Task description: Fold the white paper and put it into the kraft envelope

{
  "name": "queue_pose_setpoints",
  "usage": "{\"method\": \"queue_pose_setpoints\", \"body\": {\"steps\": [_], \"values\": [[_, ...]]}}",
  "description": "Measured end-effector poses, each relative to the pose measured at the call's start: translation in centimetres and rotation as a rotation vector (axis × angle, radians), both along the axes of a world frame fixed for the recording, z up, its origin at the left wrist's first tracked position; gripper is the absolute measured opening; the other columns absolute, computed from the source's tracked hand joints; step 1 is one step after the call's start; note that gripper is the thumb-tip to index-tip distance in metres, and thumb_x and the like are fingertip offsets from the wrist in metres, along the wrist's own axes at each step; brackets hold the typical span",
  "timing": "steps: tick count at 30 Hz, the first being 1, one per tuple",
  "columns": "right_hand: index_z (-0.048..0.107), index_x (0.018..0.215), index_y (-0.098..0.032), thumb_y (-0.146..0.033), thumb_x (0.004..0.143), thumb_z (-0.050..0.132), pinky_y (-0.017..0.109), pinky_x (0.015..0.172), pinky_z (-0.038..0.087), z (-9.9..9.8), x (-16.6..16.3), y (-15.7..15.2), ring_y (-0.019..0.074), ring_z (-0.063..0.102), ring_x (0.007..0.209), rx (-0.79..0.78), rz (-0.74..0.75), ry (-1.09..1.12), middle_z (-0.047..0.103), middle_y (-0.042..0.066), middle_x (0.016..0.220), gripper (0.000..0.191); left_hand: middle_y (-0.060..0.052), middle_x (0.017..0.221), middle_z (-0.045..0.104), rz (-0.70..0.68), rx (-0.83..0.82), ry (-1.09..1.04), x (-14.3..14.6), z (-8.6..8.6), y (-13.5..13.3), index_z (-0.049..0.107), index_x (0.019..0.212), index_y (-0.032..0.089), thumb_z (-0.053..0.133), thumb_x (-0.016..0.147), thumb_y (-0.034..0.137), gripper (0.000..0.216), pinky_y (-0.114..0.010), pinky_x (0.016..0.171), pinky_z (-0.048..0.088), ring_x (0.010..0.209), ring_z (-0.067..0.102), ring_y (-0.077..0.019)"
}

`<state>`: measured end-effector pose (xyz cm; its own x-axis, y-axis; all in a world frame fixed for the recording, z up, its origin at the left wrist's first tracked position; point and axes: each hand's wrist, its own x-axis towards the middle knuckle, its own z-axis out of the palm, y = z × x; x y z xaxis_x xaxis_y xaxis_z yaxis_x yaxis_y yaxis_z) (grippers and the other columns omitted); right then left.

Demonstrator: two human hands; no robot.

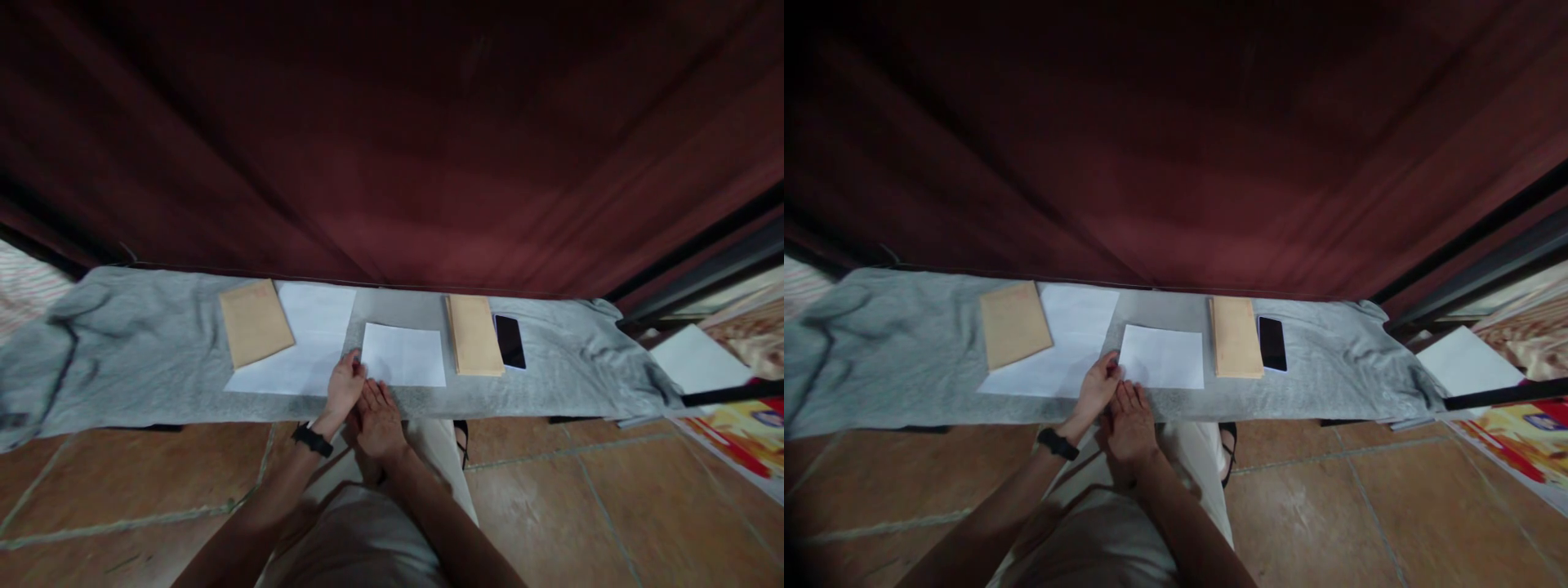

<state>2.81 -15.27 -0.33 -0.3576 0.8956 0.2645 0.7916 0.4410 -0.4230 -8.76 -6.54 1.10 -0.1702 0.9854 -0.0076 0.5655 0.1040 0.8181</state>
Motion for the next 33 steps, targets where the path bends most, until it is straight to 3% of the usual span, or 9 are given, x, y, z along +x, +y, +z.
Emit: {"method": "queue_pose_setpoints", "body": {"steps": [3,8,16,20,23,29,33], "values": [[0.054,0.149,-0.014,-0.028,0.101,0.050,0.043,0.127,0.030,0.1,1.4,-0.3,0.0226,0.047,0.146,0.003,0.041,0.006,0.057,0.010,0.152,0.050,-0.003,0.084,0.070,0.001,-0.015,-0.012,0.3,0.3,0.0,0.069,0.106,0.021,0.060,0.081,0.018,0.027,-0.035,0.086,0.054,0.083,0.067,-0.0212],[0.045,0.155,-0.011,-0.025,0.104,0.043,0.046,0.126,0.032,0.2,4.2,-1.2,0.0240,0.041,0.150,0.033,-0.053,-0.005,0.048,0.013,0.160,0.053,0.003,0.070,0.065,-0.004,-0.082,-0.068,0.5,0.8,0.1,0.068,0.088,0.023,0.059,0.076,0.010,0.019,-0.028,0.071,0.049,0.067,0.061,-0.0169],[0.037,0.159,-0.011,-0.024,0.106,0.040,0.050,0.123,0.035,-0.2,6.4,-2.1,0.0258,0.039,0.151,0.068,-0.148,0.048,0.047,0.016,0.160,0.054,0.005,0.060,0.058,0.031,-0.152,-0.298,0.5,2.0,-0.6,0.061,0.064,0.023,0.065,0.071,0.014,0.012,-0.025,0.062,0.045,0.062,0.057,-0.0148],[0.025,0.164,-0.013,-0.022,0.105,0.039,0.055,0.123,0.034,0.1,6.8,-1.3,0.0269,0.033,0.154,0.093,-0.198,0.086,0.040,0.017,0.164,0.061,0.006,0.055,0.054,0.045,-0.222,-0.470,0.7,2.7,-1.8,0.062,0.068,0.021,0.069,0.071,0.026,0.009,-0.025,0.052,0.044,0.052,0.055,-0.0138],[0.025,0.164,-0.014,-0.016,0.102,0.037,0.056,0.123,0.033,0.4,6.8,-0.3,0.0269,0.033,0.154,0.120,-0.219,0.097,0.040,0.017,0.163,0.064,0.003,0.061,0.062,0.051,-0.257,-0.567,0.8,3.3,-2.8,0.065,0.077,0.019,0.077,0.068,0.033,0.021,-0.025,0.053,0.048,0.054,0.060,-0.0141],[0.040,0.159,-0.018,-0.005,0.091,0.039,0.055,0.126,0.030,1.9,7.1,0.7,0.0259,0.044,0.147,0.094,-0.189,0.077,0.052,0.011,0.156,0.069,-0.001,0.076,0.072,0.097,-0.394,-0.952,1.2,4.5,-5.0,0.064,0.082,0.019,0.088,0.057,0.028,0.035,-0.026,0.060,0.054,0.066,0.068,-0.0160],[0.053,0.151,-0.022,-0.006,0.091,0.034,0.045,0.123,0.038,4.5,8.1,1.2,0.0208,0.051,0.141,0.038,-0.232,0.310,0.058,0.007,0.151,0.066,-0.009,0.092,0.077,-0.012,-0.458,-1.157,0.8,5.5,-5.4,0.071,0.093,0.016,0.084,0.069,0.035,0.034,-0.029,0.071,0.059,0.081,0.073,-0.0197]]}}
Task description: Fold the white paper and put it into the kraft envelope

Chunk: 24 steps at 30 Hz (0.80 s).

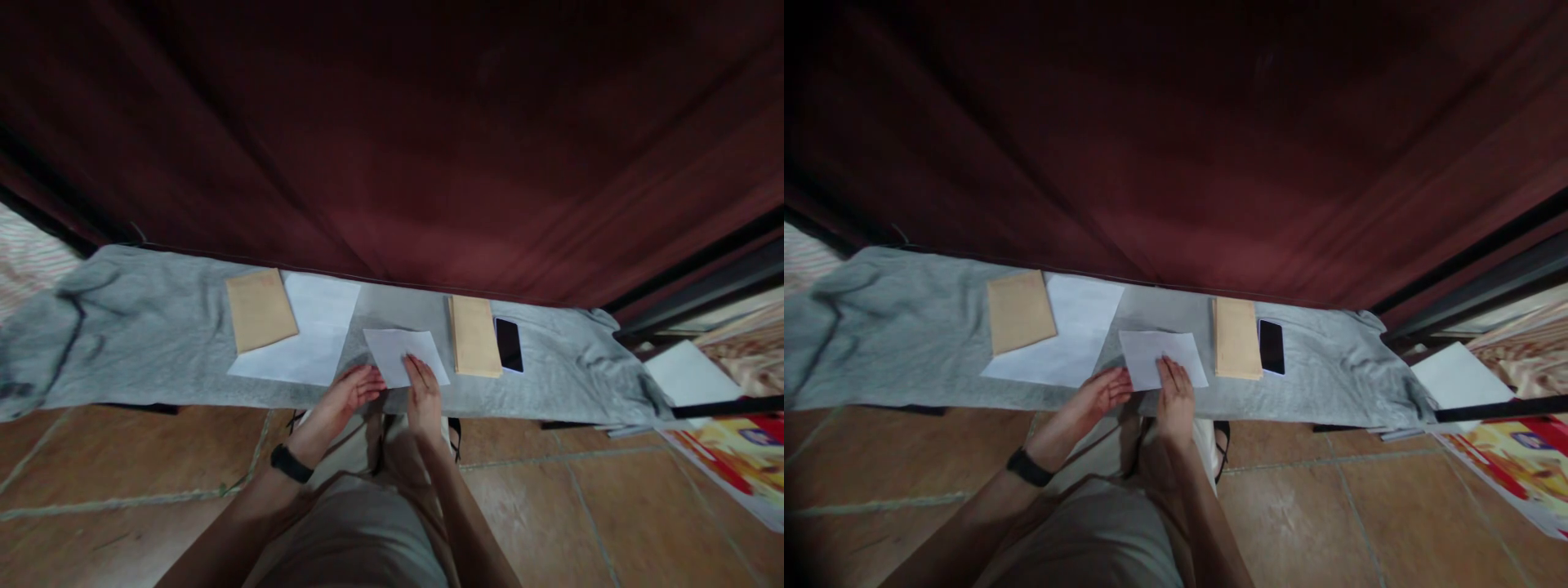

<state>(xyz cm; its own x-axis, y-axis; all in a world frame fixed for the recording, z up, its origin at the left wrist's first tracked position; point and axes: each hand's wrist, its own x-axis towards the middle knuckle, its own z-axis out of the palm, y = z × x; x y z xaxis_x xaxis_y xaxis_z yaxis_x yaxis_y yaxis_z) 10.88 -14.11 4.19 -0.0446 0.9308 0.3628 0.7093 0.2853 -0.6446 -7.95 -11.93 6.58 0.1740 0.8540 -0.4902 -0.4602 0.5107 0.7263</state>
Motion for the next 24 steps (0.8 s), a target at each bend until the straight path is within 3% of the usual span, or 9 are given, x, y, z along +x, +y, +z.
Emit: {"method": "queue_pose_setpoints", "body": {"steps": [2,6,10,16,21,24], "values": [[0.057,0.147,-0.020,-0.013,0.095,0.034,0.043,0.120,0.043,1.8,0.3,0.3,0.0204,0.055,0.138,-0.019,-0.014,0.240,0.060,0.008,0.149,0.058,-0.013,0.102,0.078,0.006,0.026,-0.018,-0.2,0.2,0.1,0.072,0.097,0.016,0.080,0.076,0.036,0.030,-0.031,0.077,0.060,0.091,0.075,-0.0216],[0.069,0.128,-0.017,-0.038,0.099,0.050,0.042,0.109,0.051,5.1,0.1,0.9,0.0238,0.066,0.122,-0.069,-0.191,0.730,0.073,0.010,0.128,0.040,-0.010,0.105,0.078,0.098,0.010,0.016,0.3,-0.2,0.1,0.070,0.101,0.020,0.078,0.078,0.028,0.025,-0.032,0.082,0.061,0.096,0.075,-0.0217],[0.069,0.119,-0.016,-0.047,0.094,0.062,0.039,0.099,0.056,6.5,-0.4,1.4,0.0230,0.071,0.110,-0.117,-0.228,1.145,0.078,0.009,0.112,0.041,-0.007,0.103,0.078,0.106,-0.019,-0.028,1.7,-0.6,-0.1,0.068,0.107,0.021,0.082,0.074,0.028,0.036,-0.034,0.082,0.062,0.092,0.076,-0.0215],[0.065,0.111,-0.022,-0.041,0.089,0.066,0.037,0.093,0.058,4.1,0.3,2.6,0.0203,0.073,0.103,-0.154,-0.232,1.297,0.077,0.006,0.110,0.030,-0.007,0.101,0.079,0.216,0.004,-0.013,1.6,-0.5,0.3,0.069,0.092,0.019,0.084,0.067,0.023,0.030,-0.032,0.078,0.061,0.091,0.075,-0.0218],[0.065,0.109,-0.020,-0.039,0.085,0.065,0.036,0.085,0.059,0.6,0.9,5.2,0.0212,0.074,0.093,-0.277,-0.258,1.224,0.077,0.007,0.108,0.031,-0.005,0.087,0.079,0.226,0.009,0.087,1.0,-1.3,0.8,0.069,0.081,0.018,0.090,0.054,0.020,0.034,-0.029,0.068,0.058,0.081,0.074,-0.0213],[0.062,0.125,-0.019,-0.040,0.086,0.056,0.037,0.090,0.058,-1.3,1.2,6.8,0.0219,0.071,0.100,-0.265,-0.297,1.013,0.074,0.009,0.118,0.045,-0.002,0.077,0.076,0.213,0.006,0.137,1.5,-2.2,1.1,0.066,0.076,0.018,0.090,0.053,0.022,0.034,-0.027,0.064,0.056,0.075,0.073,-0.0191]]}}
